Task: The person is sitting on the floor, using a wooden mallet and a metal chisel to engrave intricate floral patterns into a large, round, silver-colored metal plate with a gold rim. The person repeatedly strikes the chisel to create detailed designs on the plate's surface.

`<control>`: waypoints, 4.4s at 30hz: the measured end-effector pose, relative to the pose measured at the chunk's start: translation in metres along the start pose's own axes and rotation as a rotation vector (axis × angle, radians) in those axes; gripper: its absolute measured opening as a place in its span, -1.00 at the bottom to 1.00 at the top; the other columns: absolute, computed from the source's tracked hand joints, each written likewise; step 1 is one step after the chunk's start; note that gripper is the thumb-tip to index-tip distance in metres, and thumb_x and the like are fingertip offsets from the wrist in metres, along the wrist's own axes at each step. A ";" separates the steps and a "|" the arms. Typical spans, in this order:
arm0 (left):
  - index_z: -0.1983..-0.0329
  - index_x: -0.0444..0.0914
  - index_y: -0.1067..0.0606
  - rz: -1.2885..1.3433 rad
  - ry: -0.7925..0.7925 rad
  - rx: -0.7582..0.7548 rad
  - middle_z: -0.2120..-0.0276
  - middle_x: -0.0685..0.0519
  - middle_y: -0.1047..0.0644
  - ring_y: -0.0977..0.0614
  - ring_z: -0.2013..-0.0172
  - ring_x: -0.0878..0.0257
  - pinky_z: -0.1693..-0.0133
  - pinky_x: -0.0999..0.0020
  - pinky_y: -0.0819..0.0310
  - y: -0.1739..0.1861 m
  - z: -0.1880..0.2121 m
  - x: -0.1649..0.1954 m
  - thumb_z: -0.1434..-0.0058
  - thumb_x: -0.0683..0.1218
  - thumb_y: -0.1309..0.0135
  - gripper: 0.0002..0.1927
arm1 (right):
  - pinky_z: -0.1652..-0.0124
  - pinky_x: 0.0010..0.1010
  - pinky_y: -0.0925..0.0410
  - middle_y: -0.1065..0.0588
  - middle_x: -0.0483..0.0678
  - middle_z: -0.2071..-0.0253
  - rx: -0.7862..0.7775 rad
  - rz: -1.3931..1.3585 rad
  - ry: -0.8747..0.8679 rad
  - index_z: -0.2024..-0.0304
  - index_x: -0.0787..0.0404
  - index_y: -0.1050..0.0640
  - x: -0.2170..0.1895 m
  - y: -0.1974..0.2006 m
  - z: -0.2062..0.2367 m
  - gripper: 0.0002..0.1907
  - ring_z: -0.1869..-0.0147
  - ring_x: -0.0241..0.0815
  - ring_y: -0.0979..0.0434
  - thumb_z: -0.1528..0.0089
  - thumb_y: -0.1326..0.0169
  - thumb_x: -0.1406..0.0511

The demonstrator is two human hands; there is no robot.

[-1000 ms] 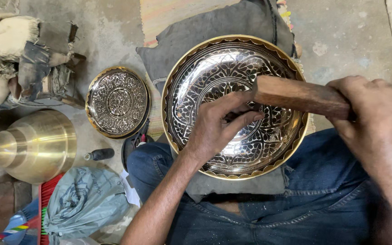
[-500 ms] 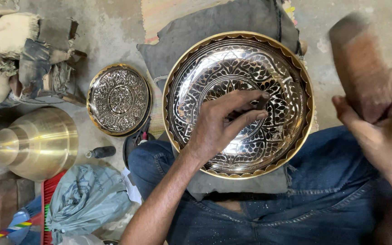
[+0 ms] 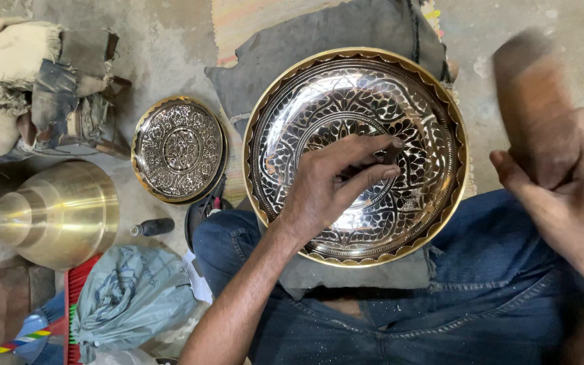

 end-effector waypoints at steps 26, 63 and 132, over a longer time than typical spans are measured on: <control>-0.17 -0.11 -0.56 -0.046 -0.055 -0.003 0.16 0.11 -0.67 -0.70 0.26 0.38 0.25 0.47 -0.71 -0.005 -0.001 -0.008 -0.34 0.03 -0.18 -0.64 | 0.22 -0.18 -0.46 -0.56 0.16 0.27 -0.020 0.241 0.037 0.06 0.33 -0.51 0.000 -0.004 0.008 -0.61 0.23 0.08 -0.62 -0.07 -0.28 0.49; -0.12 -0.05 -0.59 -0.143 -0.062 -0.089 0.31 0.20 -0.58 -0.63 0.38 0.43 0.32 0.51 -0.68 -0.002 -0.003 -0.019 -0.29 0.02 -0.18 -0.67 | 0.21 -0.17 -0.42 -0.53 0.09 0.29 0.019 0.324 -0.102 0.03 0.30 -0.50 -0.005 -0.017 0.007 -0.65 0.27 0.03 -0.59 -0.18 -0.31 0.38; -0.20 -0.19 -0.53 -0.031 -0.063 -0.010 -0.06 -0.02 -0.66 -0.74 -0.02 0.21 -0.04 0.31 -0.72 0.018 0.006 -0.004 -0.35 -0.05 -0.22 -0.63 | 0.12 -0.19 -0.46 -0.59 0.10 0.23 -0.123 0.400 -0.003 -0.01 0.22 -0.51 -0.031 -0.009 0.005 -0.62 0.15 0.04 -0.64 -0.14 -0.27 0.38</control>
Point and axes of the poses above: each hand's wrist, its own z-axis away from the middle knuckle, its own y-axis out of the back of the hand, x = y × z, the point moved 4 cm from there along -z, towards the middle knuckle
